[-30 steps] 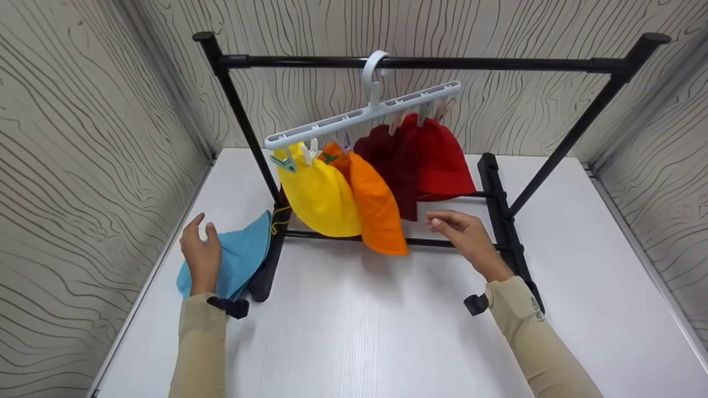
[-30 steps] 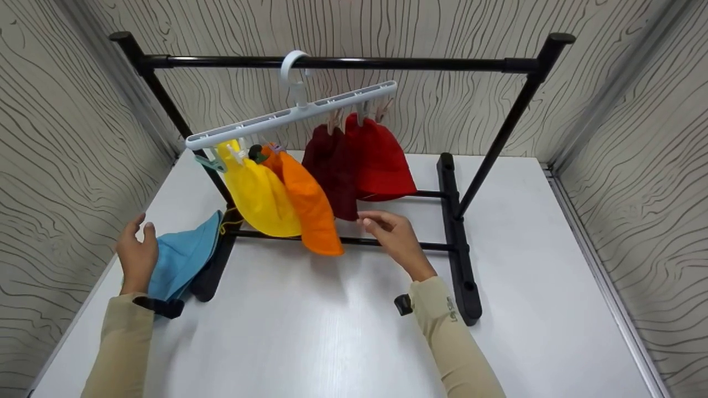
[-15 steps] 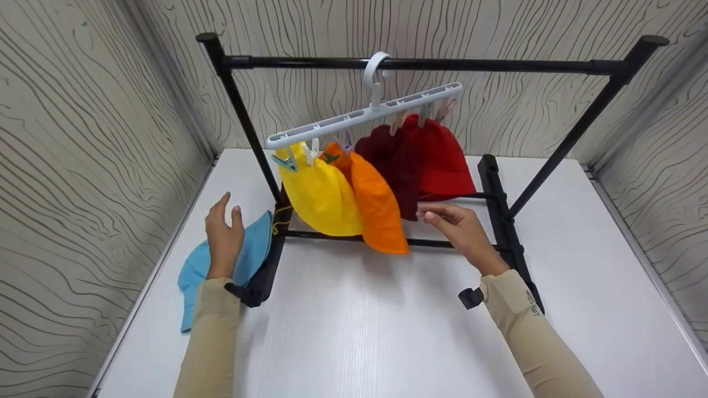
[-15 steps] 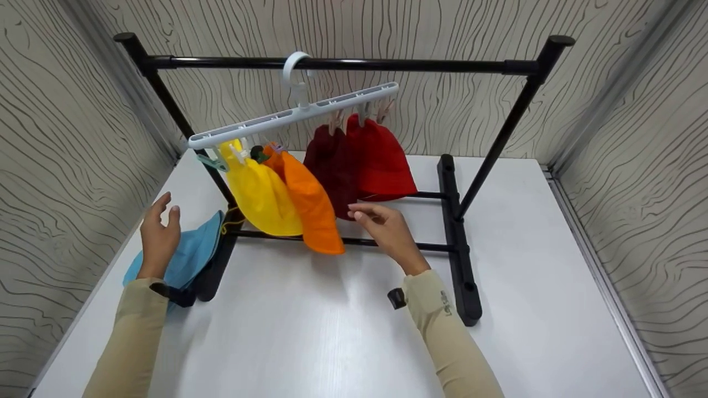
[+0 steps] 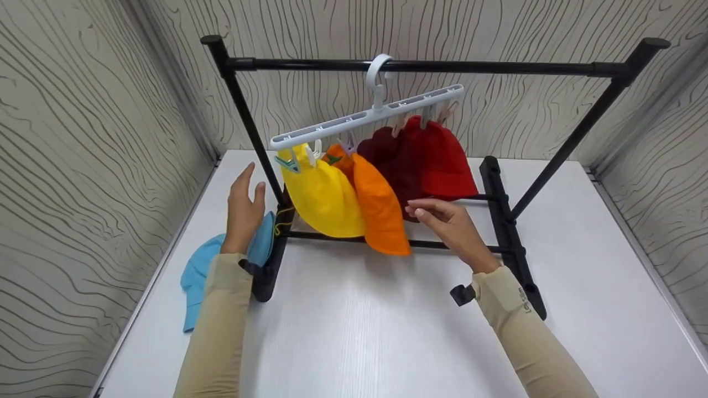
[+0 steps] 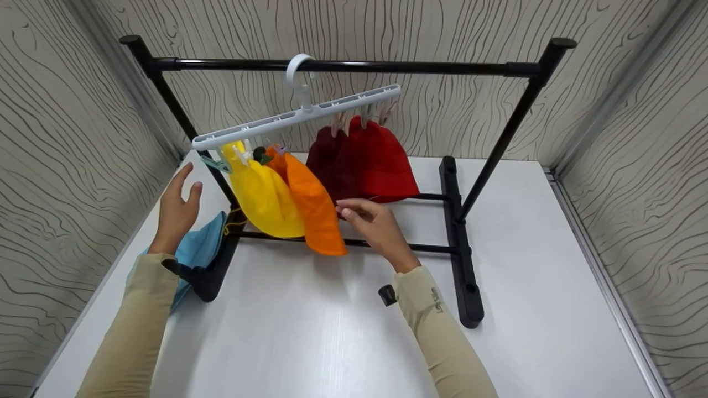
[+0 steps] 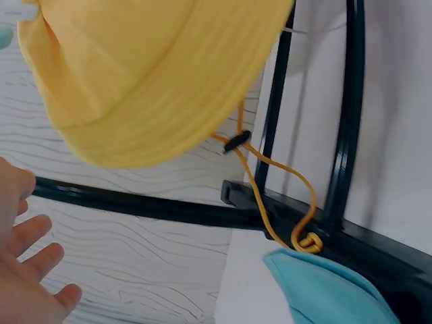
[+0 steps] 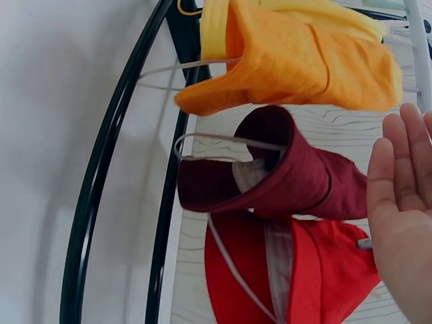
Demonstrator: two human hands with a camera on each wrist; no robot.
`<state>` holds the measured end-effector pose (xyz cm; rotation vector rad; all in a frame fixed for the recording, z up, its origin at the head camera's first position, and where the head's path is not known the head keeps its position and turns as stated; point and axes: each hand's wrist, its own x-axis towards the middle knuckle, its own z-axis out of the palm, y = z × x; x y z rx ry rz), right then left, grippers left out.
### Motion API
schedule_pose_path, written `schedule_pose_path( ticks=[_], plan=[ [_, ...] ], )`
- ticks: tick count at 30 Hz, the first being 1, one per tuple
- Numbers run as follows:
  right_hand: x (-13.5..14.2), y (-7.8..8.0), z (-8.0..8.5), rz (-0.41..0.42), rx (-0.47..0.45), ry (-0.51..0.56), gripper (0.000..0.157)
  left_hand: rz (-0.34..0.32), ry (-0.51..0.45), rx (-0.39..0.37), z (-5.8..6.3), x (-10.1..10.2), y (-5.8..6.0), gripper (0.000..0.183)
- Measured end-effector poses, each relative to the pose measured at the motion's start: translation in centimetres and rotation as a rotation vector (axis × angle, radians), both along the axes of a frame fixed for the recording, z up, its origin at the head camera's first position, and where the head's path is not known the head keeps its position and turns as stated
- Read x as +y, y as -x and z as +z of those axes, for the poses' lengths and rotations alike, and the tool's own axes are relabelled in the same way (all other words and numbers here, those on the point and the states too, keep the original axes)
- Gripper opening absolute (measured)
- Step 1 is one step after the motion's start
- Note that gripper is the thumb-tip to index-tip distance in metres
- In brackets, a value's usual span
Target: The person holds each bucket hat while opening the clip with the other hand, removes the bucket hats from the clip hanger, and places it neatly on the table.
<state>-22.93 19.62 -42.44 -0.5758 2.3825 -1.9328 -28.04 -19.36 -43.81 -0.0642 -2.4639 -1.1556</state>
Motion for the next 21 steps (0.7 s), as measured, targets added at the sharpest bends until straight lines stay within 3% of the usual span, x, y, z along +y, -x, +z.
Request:
schedule_pose_path(
  ticks=[7, 16, 21],
  plan=[
    [-1.5, 0.2, 1.0, 0.038, 0.023, 0.016, 0.034, -0.06, 0.038, 0.052, 1.2, 1.3, 1.2, 0.047],
    [-4.4, -1.0, 5.1, 0.017, 0.005, -0.022, 0.034, -0.098, 0.085, 0.019, 1.8, 2.3, 2.1, 0.049],
    [-5.3, -0.8, 5.5, 0.023, 0.001, -0.019, 0.037, -0.111, 0.108, 0.019, 2.2, 2.6, 2.2, 0.052]
  ],
)
